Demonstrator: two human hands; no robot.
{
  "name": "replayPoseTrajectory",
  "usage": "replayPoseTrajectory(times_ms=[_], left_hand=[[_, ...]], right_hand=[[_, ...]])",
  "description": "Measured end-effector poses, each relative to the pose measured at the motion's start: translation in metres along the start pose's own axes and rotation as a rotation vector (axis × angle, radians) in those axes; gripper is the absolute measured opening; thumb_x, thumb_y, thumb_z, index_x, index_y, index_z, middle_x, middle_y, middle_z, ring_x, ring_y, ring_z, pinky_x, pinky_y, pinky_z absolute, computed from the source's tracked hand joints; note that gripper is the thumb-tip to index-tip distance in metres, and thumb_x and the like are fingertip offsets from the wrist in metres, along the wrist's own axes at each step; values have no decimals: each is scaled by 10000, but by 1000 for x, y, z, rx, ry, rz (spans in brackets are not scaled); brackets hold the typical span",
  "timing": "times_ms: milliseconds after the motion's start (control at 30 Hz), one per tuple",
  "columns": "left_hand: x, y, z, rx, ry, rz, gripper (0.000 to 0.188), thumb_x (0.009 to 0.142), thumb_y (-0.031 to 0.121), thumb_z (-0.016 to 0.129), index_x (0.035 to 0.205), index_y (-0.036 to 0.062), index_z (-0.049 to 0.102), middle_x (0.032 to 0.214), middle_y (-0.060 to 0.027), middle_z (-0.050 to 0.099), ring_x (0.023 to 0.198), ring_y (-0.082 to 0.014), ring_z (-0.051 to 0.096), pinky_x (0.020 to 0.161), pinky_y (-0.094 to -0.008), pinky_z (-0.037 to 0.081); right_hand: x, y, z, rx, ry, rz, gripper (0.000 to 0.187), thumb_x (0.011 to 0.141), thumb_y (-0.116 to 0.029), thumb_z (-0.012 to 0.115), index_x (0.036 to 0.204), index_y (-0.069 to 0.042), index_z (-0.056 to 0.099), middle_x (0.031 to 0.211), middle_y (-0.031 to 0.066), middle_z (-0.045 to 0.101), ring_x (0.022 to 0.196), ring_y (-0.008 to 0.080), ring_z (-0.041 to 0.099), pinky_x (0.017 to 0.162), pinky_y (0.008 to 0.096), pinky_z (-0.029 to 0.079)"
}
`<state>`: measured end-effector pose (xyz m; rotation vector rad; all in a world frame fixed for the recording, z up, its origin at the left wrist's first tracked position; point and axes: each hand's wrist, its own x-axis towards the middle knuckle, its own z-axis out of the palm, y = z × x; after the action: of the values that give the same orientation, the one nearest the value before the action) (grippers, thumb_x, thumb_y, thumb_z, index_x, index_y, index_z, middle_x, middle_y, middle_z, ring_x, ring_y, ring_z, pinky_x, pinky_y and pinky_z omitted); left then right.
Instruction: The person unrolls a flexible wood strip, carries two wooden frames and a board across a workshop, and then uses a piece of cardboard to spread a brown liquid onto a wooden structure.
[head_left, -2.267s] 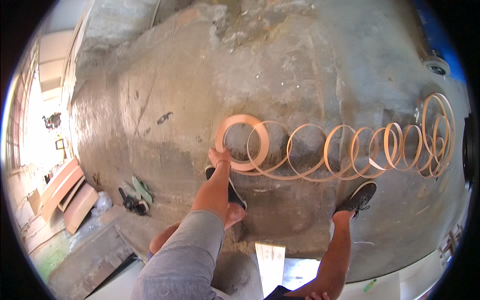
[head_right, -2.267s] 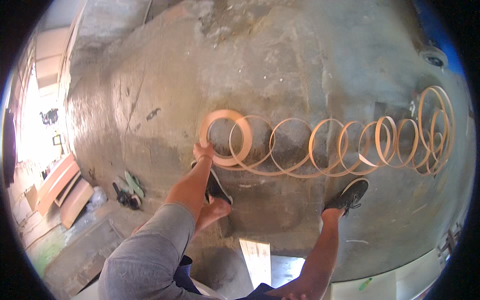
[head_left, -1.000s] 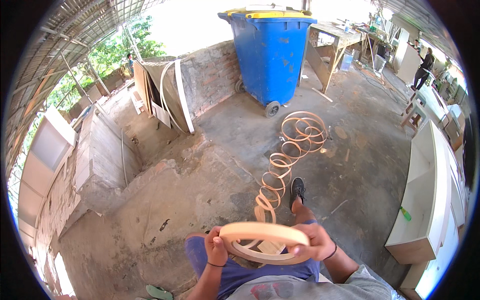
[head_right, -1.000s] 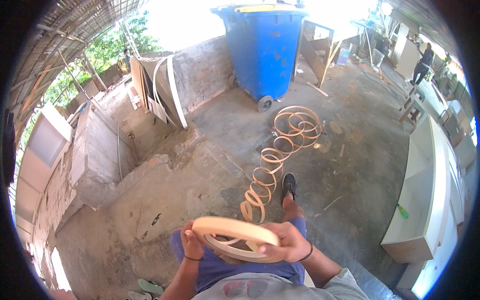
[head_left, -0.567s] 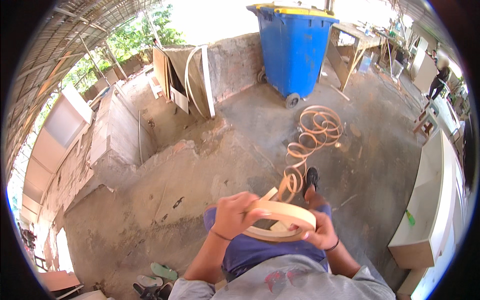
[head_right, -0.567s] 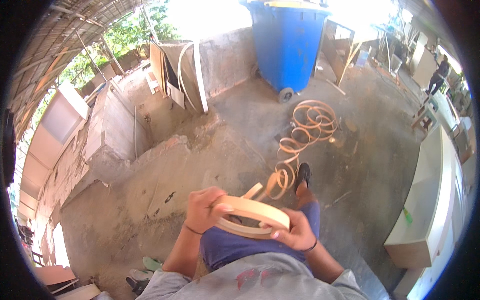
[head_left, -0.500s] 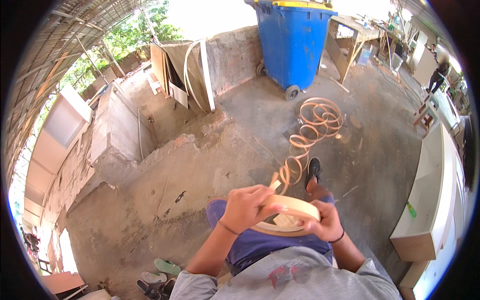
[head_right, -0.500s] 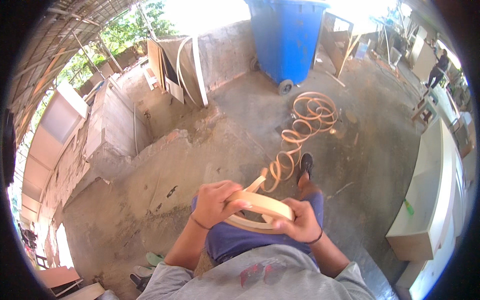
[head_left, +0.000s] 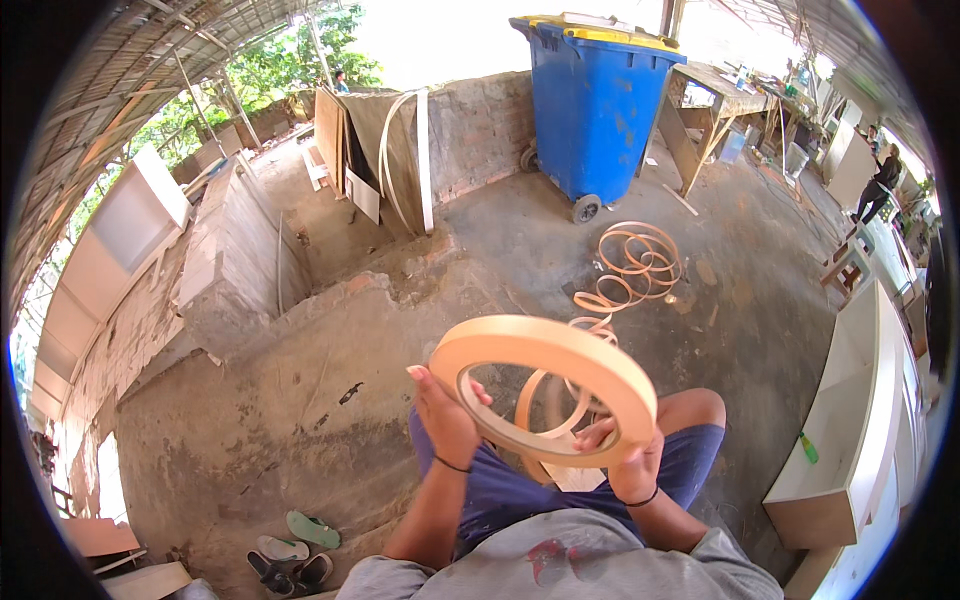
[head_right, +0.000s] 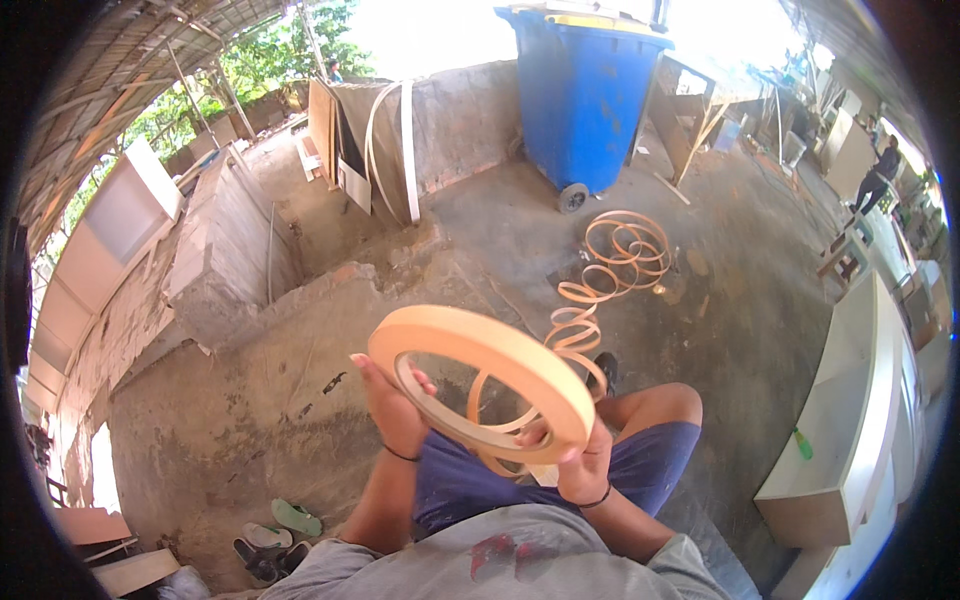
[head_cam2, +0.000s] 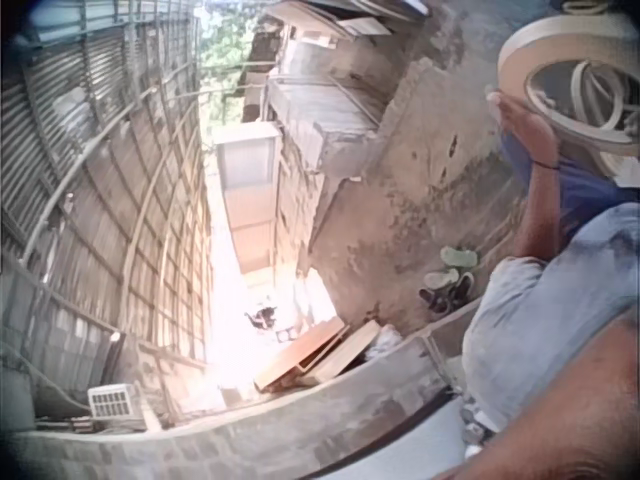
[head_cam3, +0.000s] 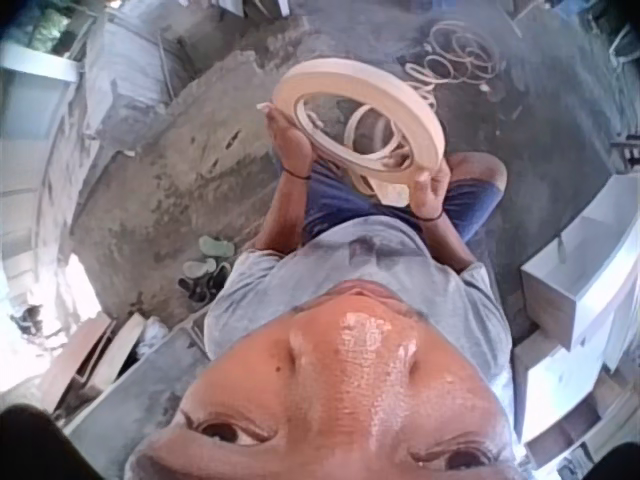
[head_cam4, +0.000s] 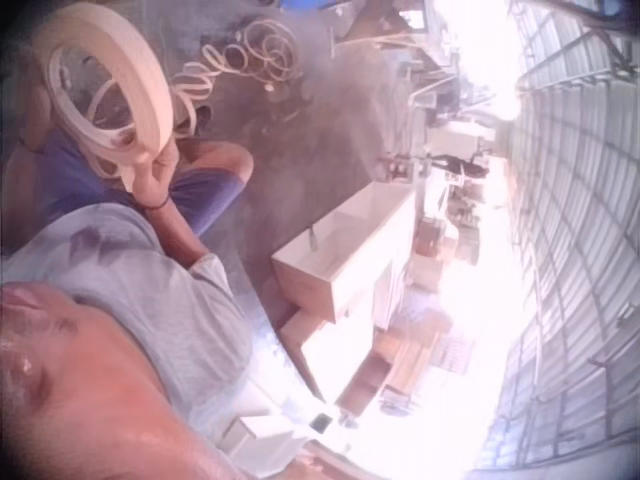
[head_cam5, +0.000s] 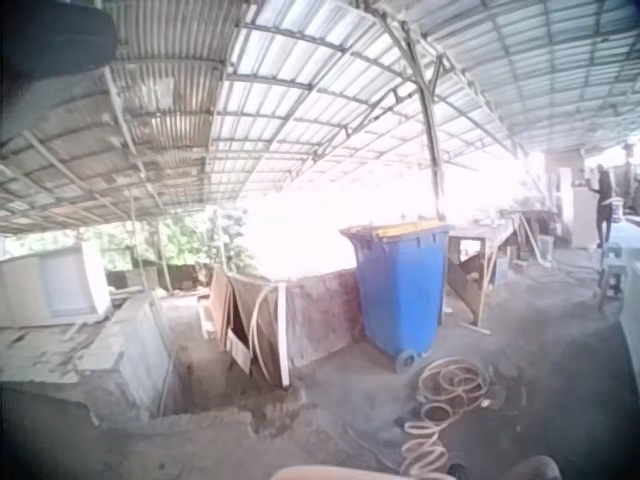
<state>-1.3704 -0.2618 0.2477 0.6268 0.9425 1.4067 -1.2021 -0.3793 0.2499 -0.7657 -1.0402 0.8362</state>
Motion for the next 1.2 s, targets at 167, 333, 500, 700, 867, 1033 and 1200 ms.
replayPoseTrajectory(times_ms=[167,333,500,700,867,1033,1200], left_hand=[[7,41,6,608,-427,529,389,875,395,481,840,16,560,672,-73,584,556,-151,571,504,-259,452],[-2,43,43,947,-666,748,402,825,402,535,784,3,558,640,-84,550,577,-139,546,525,-284,421],[4,11,22,482,-424,457,422,872,407,474,827,-5,554,666,-82,590,570,-163,578,515,-279,454],[-9,-38,16,-83,-149,78,636,909,540,178,902,0,514,645,-97,576,533,-157,557,501,-265,461],[10,22,12,591,-569,495,512,880,516,390,799,37,552,614,-55,552,509,-177,547,481,-287,425],[26,40,38,1244,-1009,946,427,705,444,657,816,43,563,741,-118,581,674,-270,588,598,-316,464],[14,16,5,1206,-787,479,660,589,376,760,1096,44,500,997,-158,560,903,-310,564,765,-344,454]], right_hand=[[19,-10,-21,39,-165,241,437,817,-316,593,1021,63,516,861,141,615,815,203,613,721,302,492],[23,-4,-42,-65,-126,247,347,804,-237,620,961,64,549,717,95,609,636,112,573,567,221,443],[35,-13,-46,-124,-1,50,483,797,-370,620,991,62,531,712,95,597,590,131,566,553,231,453],[17,24,-20,322,325,-56,544,817,-456,559,1013,44,476,780,144,570,644,185,567,564,300,490],[-14,25,-52,-105,-68,-21,579,801,-479,569,1004,62,536,855,137,615,784,218,620,686,325,499],[23,0,-42,-363,-274,226,318,819,-224,587,988,43,556,743,63,618,680,105,576,596,225,451],[43,-19,-52,-274,-138,276,332,832,-236,582,968,65,547,723,70,599,626,99,564,548,224,444]])
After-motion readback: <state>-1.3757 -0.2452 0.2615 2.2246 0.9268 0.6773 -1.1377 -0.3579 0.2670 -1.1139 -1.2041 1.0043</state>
